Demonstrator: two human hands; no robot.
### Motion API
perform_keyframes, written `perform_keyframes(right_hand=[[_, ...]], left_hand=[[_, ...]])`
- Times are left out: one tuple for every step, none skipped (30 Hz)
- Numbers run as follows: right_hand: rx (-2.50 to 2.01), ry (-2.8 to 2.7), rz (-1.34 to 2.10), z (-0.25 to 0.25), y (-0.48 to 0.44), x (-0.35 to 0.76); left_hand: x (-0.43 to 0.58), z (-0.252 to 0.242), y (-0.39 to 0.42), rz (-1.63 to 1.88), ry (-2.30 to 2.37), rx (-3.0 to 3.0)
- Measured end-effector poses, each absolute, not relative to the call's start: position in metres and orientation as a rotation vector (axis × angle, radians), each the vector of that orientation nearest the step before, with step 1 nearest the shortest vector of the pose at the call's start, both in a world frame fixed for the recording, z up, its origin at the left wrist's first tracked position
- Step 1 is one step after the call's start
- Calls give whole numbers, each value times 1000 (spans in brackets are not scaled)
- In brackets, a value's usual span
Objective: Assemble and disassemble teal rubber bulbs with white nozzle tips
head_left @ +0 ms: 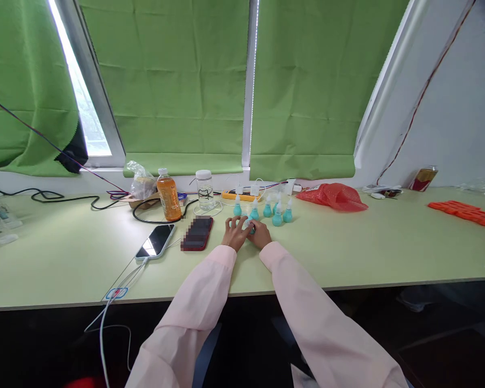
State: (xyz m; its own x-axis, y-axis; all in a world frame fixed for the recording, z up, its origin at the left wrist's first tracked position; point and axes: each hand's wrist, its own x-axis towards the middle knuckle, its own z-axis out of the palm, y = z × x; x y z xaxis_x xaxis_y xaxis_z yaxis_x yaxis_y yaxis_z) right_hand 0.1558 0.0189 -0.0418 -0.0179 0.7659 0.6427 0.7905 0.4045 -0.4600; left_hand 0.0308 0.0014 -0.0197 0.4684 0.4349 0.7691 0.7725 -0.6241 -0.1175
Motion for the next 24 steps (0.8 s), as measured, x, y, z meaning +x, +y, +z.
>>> perform_keyframes(right_hand=[[-1355, -1761, -39, -42, 19, 155], [-1352, -1752, -43, -42, 20, 154], [-1347, -1745, -48, -42, 20, 154], [-1341, -1740, -53, -42, 20, 153], [-1334, -1734, -59, -41, 20, 153], [-1330, -1727, -65, -41, 20, 152], [-1327, -1720, -70, -41, 19, 152], [-1326, -1712, -76, -41, 19, 151], [-1328, -1704, -82, -40, 18, 151], [-1332, -1695, -88, -40, 18, 151], [-1338, -1686, -94, -39, 17, 151], [-1345, -1676, -99, -39, 17, 151], [-1352, -1667, -104, -39, 16, 150], [-1359, -1660, -108, -38, 16, 151], [-1367, -1655, -111, -38, 16, 151], [-1373, -1652, -111, -38, 15, 151], [-1380, -1653, -109, -38, 15, 151], [-1386, -1656, -105, -38, 15, 152], [-1391, -1661, -101, -38, 15, 152], [-1397, -1667, -96, -38, 15, 152], [-1402, -1670, -92, -38, 15, 152], [-1407, -1672, -89, -39, 16, 152], [-1414, -1670, -88, -39, 16, 153], [-1422, -1666, -89, -40, 16, 153]], left_hand=[[30, -20, 3, -1016, -1027, -2255], [29, -21, 5, -1033, -1047, -2246], [28, -21, 7, -1049, -1065, -2240], [26, -21, 8, -1063, -1078, -2236], [25, -21, 9, -1074, -1088, -2234], [25, -20, 9, -1083, -1093, -2234], [24, -20, 9, -1090, -1095, -2234], [24, -20, 9, -1093, -1094, -2236], [24, -19, 9, -1094, -1092, -2237], [24, -19, 8, -1091, -1091, -2236], [24, -19, 8, -1085, -1089, -2233], [25, -19, 7, -1076, -1086, -2230], [26, -19, 6, -1062, -1081, -2228], [27, -19, 6, -1044, -1072, -2228], [28, -19, 5, -1023, -1060, -2231], [29, -19, 4, -1000, -1044, -2237], [31, -19, 3, -977, -1028, -2245], [32, -19, 2, -956, -1013, -2251], [33, -19, 2, -939, -1001, -2256], [34, -19, 1, -926, -992, -2258], [34, -19, 1, -916, -985, -2258], [34, -20, 1, -911, -980, -2256], [34, -20, 2, -909, -977, -2254], [34, -20, 3, -910, -974, -2252]])
